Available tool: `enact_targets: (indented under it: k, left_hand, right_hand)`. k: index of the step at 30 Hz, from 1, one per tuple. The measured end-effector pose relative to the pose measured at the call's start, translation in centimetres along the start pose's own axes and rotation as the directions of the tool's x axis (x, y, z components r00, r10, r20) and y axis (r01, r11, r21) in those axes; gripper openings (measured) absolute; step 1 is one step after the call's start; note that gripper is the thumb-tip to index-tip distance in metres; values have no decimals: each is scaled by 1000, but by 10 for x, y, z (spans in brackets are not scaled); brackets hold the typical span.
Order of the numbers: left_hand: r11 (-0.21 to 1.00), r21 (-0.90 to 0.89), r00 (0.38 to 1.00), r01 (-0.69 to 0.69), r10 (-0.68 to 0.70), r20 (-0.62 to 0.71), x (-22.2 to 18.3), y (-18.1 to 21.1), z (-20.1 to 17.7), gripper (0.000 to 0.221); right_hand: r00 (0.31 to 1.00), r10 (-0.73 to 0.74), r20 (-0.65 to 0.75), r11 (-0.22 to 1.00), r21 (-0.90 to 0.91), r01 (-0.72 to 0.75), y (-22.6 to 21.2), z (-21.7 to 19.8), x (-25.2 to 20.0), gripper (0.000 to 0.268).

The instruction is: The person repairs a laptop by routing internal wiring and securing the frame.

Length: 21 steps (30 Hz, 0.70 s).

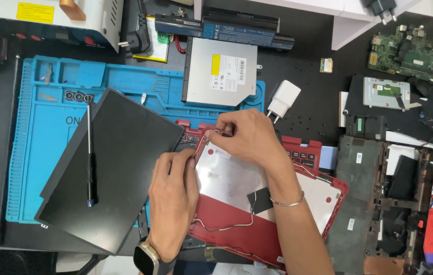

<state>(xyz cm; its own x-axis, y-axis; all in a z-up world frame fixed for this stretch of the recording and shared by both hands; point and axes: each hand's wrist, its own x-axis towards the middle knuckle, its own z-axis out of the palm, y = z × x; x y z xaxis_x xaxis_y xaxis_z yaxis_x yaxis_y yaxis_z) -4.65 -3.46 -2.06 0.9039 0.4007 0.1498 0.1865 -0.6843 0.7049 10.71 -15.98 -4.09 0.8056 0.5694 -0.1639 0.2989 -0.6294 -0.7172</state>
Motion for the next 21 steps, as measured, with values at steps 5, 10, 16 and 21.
enact_targets:
  k: [5, 10, 16, 21]
  left_hand:
    - [1000, 17, 1000, -4, 3, 28, -2, 0, -2, 23]
    - [998, 51, 998, -45, 43, 55, 1, 0, -5, 33]
    - [971, 212, 979, -113, 72, 192, 17, 7, -7, 36]
    - [941, 281, 968, -188, 129, 214, 25, 7, 2, 22]
  right_hand:
    - [1000, -1, 1, 1000, -2, 1, -1, -1, -1, 33]
    - [1000, 11, 1, 1000, 0, -11, -3, -1, 0, 32]
    - [1000, 7, -16, 1000, -19, -7, -3, 0, -1, 31]
    - [998, 69, 2, 997, -37, -69, -7, -1, -2, 31]
